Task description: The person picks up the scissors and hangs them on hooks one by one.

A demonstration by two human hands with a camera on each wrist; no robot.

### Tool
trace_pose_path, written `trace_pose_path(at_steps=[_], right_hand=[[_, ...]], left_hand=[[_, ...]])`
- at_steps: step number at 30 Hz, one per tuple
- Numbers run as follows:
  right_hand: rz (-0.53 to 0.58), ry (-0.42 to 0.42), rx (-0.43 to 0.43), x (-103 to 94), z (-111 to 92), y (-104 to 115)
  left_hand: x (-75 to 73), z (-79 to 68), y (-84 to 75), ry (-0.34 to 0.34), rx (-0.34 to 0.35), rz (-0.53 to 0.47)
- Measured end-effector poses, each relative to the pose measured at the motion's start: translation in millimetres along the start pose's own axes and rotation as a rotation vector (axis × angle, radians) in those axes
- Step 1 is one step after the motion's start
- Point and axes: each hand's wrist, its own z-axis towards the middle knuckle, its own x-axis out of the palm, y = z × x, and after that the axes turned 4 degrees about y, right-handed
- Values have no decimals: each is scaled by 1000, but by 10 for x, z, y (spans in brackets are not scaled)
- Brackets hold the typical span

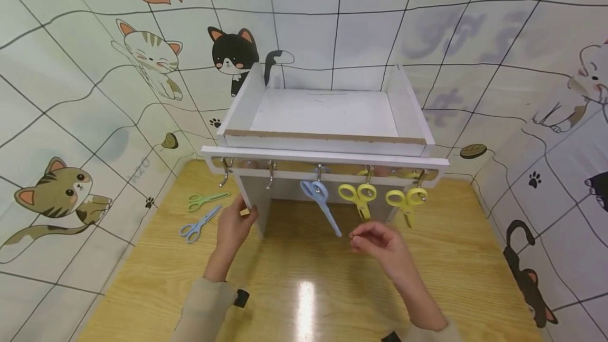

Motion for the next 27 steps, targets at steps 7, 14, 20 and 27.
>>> trace_pose_path(at_steps=[7,14,20,27], right_hand=[[-21,-68,96,-216,-102,-133],[-29,-131,126,-409,-168,-258],[1,-198,100,-499,-182,-328],[-100,-320,121,-499,-86,-383]], left_hand=[[-8,1,-13,-9,6,-1],[-27,-13,-28,-8,9,-3],[-23,-13,-30,0,0,-4],[-22,-13,-8,15,-9,-15]])
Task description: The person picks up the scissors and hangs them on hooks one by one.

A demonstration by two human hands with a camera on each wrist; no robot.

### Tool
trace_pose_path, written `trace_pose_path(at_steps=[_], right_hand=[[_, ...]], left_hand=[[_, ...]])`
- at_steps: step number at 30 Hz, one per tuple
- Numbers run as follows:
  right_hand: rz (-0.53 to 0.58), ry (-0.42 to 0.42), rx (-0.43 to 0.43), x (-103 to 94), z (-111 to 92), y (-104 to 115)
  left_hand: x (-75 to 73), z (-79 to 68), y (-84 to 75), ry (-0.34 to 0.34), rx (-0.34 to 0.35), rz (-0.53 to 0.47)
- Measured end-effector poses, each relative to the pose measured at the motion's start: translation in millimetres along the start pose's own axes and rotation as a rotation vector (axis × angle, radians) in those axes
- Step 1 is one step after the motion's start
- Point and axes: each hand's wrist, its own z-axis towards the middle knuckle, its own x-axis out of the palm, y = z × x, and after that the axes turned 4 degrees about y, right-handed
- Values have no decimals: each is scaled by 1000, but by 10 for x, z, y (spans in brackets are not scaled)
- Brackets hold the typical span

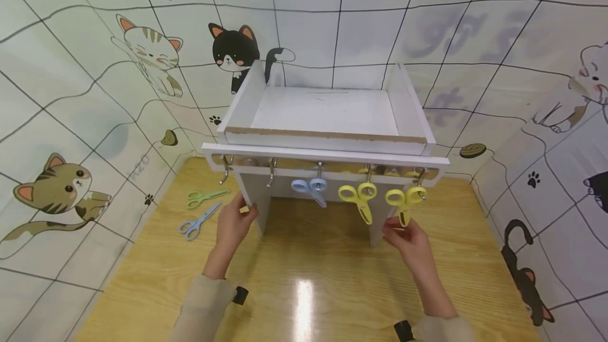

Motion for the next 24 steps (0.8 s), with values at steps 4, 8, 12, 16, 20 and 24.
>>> trace_pose_path(at_steps=[4,8,12,16,20,24], right_hand=[[-273,-97,3,22,65,-4],[-464,-129,-38,21,118,0],[-525,-104,-31,25,166,10],[-567,-91,11,26,189,19],[-598,-87,12,39,209,20],[-617,-91,4,51,227,12]], left_hand=[[-11,3,29,34,-6,-58],[-18,-8,117,116,-58,-161],[-20,-33,267,191,-114,-273],[-35,-59,452,262,-173,-399],[-73,-61,675,294,-316,-611],[-134,-57,900,258,-546,-917]])
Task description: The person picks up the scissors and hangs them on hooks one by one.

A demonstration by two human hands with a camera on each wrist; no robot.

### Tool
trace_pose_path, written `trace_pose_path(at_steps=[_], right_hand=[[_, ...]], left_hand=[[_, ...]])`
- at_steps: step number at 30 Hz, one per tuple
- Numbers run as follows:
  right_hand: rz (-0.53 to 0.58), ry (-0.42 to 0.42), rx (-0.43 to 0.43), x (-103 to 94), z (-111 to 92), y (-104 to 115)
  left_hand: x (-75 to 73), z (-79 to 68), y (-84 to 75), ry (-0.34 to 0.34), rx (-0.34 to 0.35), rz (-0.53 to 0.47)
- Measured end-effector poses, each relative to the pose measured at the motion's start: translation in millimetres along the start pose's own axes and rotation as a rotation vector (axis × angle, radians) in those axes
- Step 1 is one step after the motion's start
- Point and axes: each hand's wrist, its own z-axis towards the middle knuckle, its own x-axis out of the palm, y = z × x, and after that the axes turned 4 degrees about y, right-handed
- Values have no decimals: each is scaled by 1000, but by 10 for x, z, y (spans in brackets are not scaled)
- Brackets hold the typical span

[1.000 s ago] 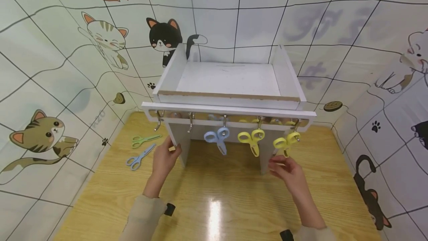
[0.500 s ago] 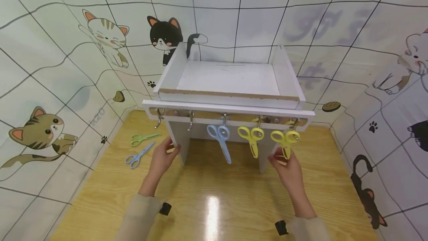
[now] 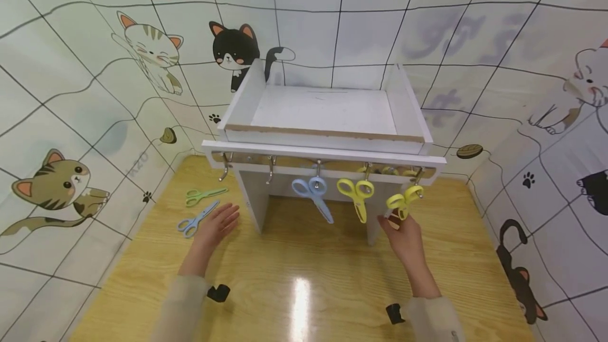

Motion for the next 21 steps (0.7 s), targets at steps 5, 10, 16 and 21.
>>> trace_pose_path(at_steps=[5,10,16,21], right_hand=[[11,-7,-14,14,3,-11],[7,-16,-30,21,8,-6],[14,-11,-29,25,4,-13],[17,-2,-26,23,-4,-11]], left_hand=[[-251,64,56,-67,-169,-426],[-483,122,52,-89,-270,-814],[-557,183,-9,-100,-292,-1030],[-534,164,-77,-81,-282,-964]])
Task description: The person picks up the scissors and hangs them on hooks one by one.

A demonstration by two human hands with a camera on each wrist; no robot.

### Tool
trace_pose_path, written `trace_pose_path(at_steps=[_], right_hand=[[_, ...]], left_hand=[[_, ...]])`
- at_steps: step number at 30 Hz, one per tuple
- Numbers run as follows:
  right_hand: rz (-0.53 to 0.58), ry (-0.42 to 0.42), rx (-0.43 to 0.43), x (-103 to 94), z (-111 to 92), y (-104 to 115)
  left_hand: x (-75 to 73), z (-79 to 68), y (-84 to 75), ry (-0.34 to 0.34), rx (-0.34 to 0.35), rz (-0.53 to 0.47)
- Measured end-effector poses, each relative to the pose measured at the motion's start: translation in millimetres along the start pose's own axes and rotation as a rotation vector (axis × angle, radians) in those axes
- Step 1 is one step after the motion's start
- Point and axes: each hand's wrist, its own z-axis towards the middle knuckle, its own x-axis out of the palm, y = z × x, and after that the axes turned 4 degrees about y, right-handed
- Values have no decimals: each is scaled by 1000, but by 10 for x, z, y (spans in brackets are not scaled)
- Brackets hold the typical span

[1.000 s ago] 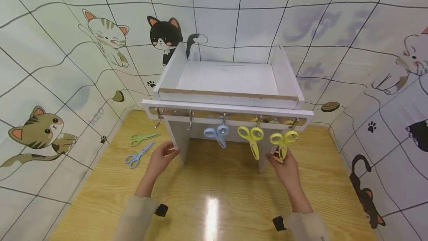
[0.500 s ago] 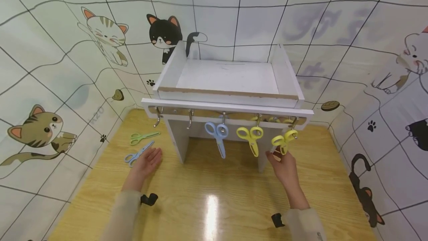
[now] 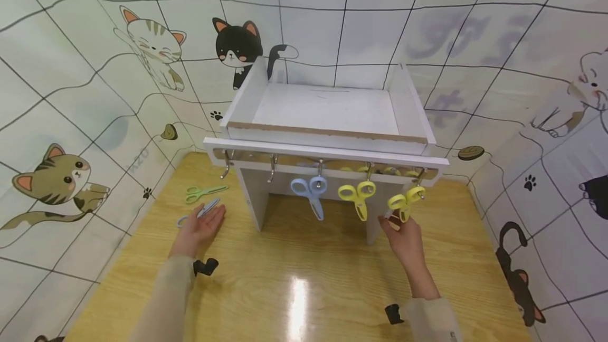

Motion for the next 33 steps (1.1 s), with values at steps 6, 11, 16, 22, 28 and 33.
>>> trace_pose_path(at_steps=[6,11,16,22,28,33], right_hand=[[9,8,4,-9,-5,4],[10,-2,6,-13,0,9],[12,-6,0,-9,-1,-1],[2,-7,0,-7,-2,-9],[-6,3,-1,-9,0,-5],[-15,10,-1,-14,-1,-11]], left_hand=[[180,-50,-69,5,100,504],[265,-64,-200,68,175,612],[242,-108,-333,39,171,599],[213,-134,-427,-30,174,674],[258,-74,-475,-76,319,1294],[367,24,-477,-74,455,1887]])
